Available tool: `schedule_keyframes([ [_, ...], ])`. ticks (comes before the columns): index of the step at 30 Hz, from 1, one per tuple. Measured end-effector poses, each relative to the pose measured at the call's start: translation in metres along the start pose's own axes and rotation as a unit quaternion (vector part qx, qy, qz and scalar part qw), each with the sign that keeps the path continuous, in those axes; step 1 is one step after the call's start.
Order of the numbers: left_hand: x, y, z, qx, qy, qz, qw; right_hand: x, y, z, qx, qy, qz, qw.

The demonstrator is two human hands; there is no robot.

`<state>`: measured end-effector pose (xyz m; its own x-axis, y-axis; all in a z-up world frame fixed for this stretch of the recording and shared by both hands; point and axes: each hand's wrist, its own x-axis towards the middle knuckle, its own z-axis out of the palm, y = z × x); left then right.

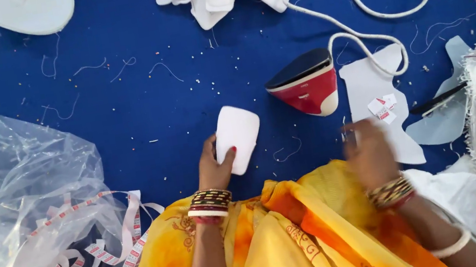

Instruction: The person sits on a blue floor and uses a red electric iron to press white face masks. They pick up masks from a pile, place them on the floor, and iron them flat before moving them aside.

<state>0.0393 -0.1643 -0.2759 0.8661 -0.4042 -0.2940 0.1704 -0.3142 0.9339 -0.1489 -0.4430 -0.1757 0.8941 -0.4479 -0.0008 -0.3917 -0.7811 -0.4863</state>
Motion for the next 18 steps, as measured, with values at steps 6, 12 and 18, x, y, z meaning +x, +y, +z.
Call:
schedule_keyframes([
  [6,-0.013,0.069,0.006,0.239,0.080,-0.011,0.968,0.019,0.105,-0.008,-0.129,0.109,0.021,0.985],
  [12,-0.020,0.074,0.008,0.377,0.132,0.124,0.908,0.016,0.099,-0.019,-0.057,0.099,0.074,0.991],
  [18,-0.020,0.061,0.010,0.357,0.068,0.139,0.921,0.012,0.018,-0.025,0.089,-0.080,0.225,0.967],
])
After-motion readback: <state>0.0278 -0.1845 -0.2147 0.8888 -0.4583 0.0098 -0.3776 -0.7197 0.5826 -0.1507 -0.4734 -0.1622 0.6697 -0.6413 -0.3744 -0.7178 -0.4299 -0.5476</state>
